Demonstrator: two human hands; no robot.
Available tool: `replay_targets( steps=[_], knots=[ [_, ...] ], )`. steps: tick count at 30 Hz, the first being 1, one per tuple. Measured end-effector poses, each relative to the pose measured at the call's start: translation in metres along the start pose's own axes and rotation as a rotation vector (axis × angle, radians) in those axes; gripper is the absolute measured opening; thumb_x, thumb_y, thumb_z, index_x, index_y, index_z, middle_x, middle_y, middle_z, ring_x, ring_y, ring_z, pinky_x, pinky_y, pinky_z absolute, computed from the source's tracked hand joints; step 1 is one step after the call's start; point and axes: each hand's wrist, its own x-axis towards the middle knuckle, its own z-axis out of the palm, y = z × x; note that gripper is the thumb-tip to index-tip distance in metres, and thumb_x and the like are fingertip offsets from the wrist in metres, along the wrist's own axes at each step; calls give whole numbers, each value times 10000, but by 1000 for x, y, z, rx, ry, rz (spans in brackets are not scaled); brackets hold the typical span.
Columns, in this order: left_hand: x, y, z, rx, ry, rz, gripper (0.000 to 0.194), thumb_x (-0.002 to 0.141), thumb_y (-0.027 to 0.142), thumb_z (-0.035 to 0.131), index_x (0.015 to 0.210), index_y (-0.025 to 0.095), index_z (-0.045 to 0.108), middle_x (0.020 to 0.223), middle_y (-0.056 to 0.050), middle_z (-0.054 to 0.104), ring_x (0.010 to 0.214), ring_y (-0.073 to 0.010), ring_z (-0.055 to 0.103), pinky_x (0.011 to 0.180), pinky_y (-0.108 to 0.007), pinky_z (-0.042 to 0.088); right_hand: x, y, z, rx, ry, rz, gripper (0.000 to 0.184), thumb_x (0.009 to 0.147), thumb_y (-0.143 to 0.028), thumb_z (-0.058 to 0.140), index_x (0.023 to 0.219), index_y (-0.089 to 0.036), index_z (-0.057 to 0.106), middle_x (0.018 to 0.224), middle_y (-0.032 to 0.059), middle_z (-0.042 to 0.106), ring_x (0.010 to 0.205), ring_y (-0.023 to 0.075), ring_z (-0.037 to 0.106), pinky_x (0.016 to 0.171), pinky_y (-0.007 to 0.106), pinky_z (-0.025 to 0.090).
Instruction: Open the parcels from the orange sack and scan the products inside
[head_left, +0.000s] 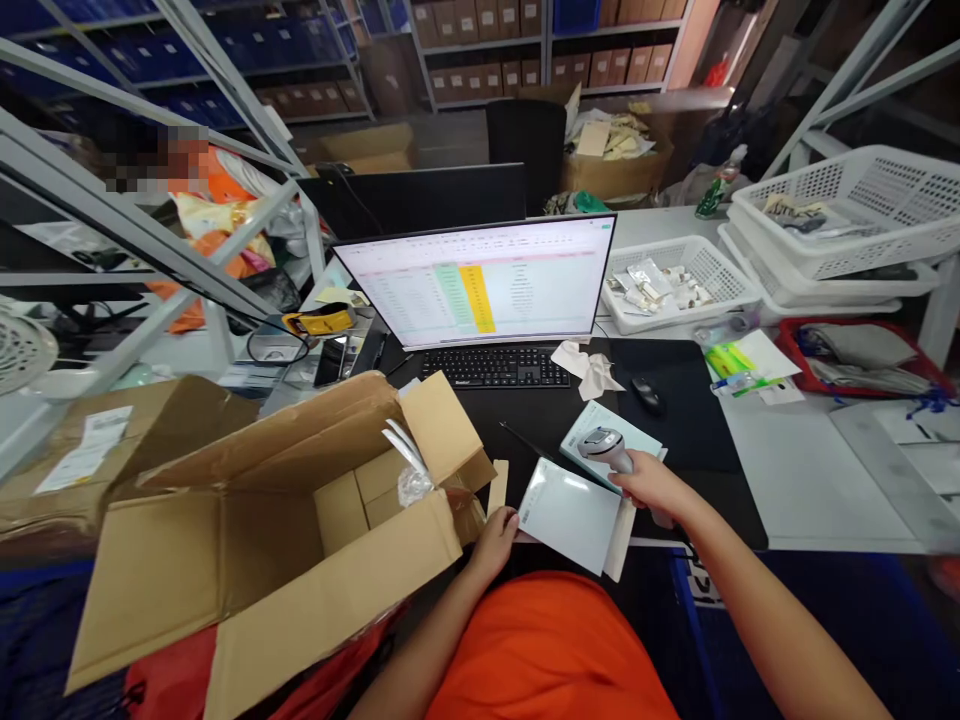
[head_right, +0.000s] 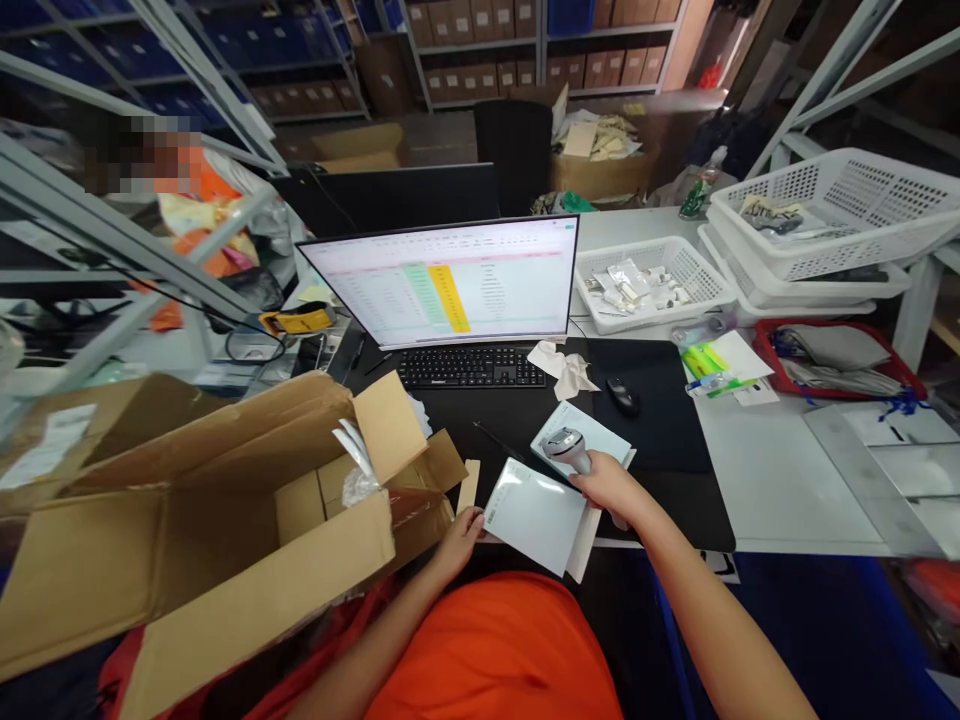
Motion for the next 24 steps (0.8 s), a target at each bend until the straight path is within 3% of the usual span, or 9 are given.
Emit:
replay_targets(
  steps=[7,11,14,17,21,24],
  knots=[
    [-9,2,-2,-16,6,44,398,954,464,444,1117,180,671,1174,-151,689,1110,-286,657,1006,-445,516,4,-9,4,-110,-9,-1,94,813,-177,640,871,-167,567,488,-33,547,398,156,529,416,248,377],
    [-12,3,-4,-32,-25,46,418,897,451,591,1195,169,667,1228,-162,670,1175,-307,628,1073,-480,475,-2,-7,3,-133,26,1,77,831,-199,631,845,-169,561,502,-34,542,402,135,519,436,243,383],
    [-12,-3,-2,-72,-74,23,662,740,376,796,1331,146,602,1341,-181,593,1137,-301,647,1049,-467,497,-13,-2,0,-133,27,13,134,853,-248,625,945,-169,568,565,-34,575,431,124,527,458,244,395],
    [-13,-12,1,-120,-123,15,806,660,295,861,1395,160,558,1398,-181,538,1087,-280,662,1010,-462,528,-29,2,1,-152,-69,3,245,839,-295,648,1043,-174,586,617,-28,608,474,134,553,488,250,419],
    [-13,-15,1,-141,-132,38,737,679,250,844,1365,174,586,1367,-162,545,1081,-272,650,1003,-475,533,-53,4,24,-259,-152,-66,331,808,-296,658,1115,-175,632,764,22,684,591,158,609,590,268,465],
    [-14,-15,2,-133,-91,66,662,712,249,818,1334,166,606,1330,-157,563,1130,-284,626,1039,-490,509,-70,6,54,-378,-169,-181,311,799,-286,647,1085,-163,661,968,100,727,832,222,670,744,296,479]
  ],
)
